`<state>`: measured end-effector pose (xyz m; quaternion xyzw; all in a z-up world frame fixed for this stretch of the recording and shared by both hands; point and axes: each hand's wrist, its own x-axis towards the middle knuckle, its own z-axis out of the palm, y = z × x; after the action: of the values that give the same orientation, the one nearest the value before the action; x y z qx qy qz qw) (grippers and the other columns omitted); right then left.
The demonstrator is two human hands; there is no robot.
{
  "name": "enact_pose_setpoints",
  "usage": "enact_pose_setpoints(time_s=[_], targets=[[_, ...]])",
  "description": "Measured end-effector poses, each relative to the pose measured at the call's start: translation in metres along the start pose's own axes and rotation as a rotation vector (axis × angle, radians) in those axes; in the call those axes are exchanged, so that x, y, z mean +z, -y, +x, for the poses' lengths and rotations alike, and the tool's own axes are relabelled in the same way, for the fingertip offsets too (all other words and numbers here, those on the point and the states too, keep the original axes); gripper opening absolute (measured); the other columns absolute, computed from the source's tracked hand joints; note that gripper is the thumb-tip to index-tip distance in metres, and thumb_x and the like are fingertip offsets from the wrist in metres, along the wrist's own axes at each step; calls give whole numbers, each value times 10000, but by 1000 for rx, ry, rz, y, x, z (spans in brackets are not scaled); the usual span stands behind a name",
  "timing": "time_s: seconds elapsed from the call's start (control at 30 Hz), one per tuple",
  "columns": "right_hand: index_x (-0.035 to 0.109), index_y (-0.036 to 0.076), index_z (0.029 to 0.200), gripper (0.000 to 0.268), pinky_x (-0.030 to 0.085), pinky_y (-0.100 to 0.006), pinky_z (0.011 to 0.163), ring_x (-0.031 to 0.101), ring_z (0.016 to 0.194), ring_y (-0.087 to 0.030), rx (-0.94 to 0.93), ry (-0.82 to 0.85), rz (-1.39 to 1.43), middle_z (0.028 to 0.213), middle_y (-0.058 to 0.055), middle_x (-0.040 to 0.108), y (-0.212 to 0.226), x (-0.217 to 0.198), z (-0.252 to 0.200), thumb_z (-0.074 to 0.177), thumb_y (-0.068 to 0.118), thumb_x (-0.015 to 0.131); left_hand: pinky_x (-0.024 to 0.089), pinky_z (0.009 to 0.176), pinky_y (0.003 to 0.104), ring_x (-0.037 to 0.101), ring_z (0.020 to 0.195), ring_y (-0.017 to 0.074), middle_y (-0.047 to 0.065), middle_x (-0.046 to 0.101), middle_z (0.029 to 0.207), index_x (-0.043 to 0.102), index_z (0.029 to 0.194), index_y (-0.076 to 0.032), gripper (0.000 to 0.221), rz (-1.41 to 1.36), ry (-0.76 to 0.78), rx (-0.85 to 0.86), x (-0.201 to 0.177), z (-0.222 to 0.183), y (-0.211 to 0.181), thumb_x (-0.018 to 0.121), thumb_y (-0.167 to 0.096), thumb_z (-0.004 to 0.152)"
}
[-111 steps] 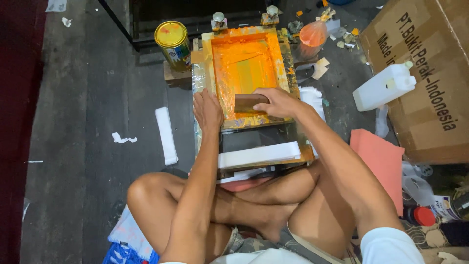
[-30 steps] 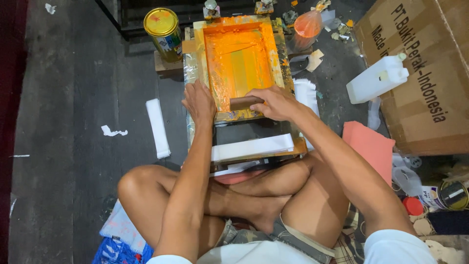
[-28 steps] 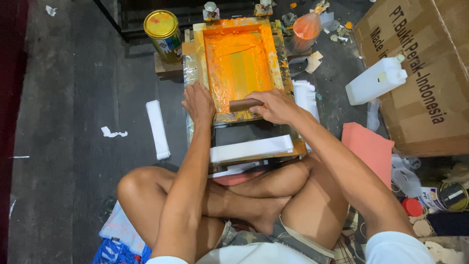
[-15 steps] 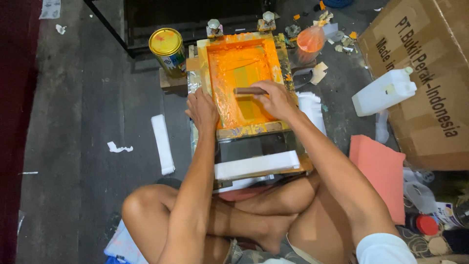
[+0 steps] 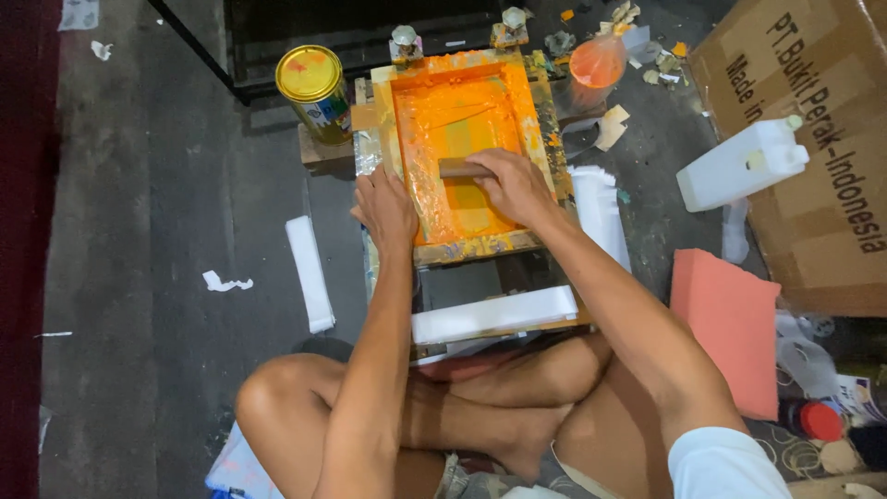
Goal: Preparing a screen for printing by taping the edges and spreading ink with a squeegee.
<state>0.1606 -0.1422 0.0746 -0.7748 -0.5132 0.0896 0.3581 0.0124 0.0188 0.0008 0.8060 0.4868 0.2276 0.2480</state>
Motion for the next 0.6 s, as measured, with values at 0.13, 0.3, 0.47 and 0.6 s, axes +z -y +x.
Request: enact_pose_setpoints(time_s=[0.13, 0.3, 0.47, 0.6], targets=[[718, 81, 1191, 257, 550, -505, 913, 675, 1103, -390, -28, 62, -34, 1102, -150, 732, 17, -9, -29, 947, 16, 668, 395, 955, 484, 551, 1123, 309, 86, 534, 1142, 590, 1322, -141, 357, -6, -11, 9, 2, 0, 2, 404, -343, 1095], [709, 81, 1218, 271, 560, -498, 909, 684, 1104, -378, -7, 165, -8, 1111, -141, 746, 38, -19, -64, 953, 52, 657, 392, 950, 519, 546, 1120, 330, 104, 534, 1135, 589, 1315, -139, 344, -8, -31, 39, -2, -6, 4, 414, -340, 1097], [709, 161, 1208, 241, 570, -465, 848, 703, 1033, -366, 34, 276, -8, 1052, -117, 744, 50, -32, -76, 979, 130, 639, 398, 937, 509, 542, 1120, 334, 113, 530, 1134, 572, 1330, -131, 362, 26, -31, 73, 0, -23, 16, 409, -351, 1092], [721, 174, 1185, 228, 571, -451, 826, 721, 981, -369, 82, 314, 14, 985, -125, 760, 56, -38, -69, 977, 129, 639, 388, 923, 466, 550, 1099, 295, 76, 551, 1130, 601, 1309, -140, 341, 45, -25, 37, -10, -35, 10, 403, -316, 1095]])
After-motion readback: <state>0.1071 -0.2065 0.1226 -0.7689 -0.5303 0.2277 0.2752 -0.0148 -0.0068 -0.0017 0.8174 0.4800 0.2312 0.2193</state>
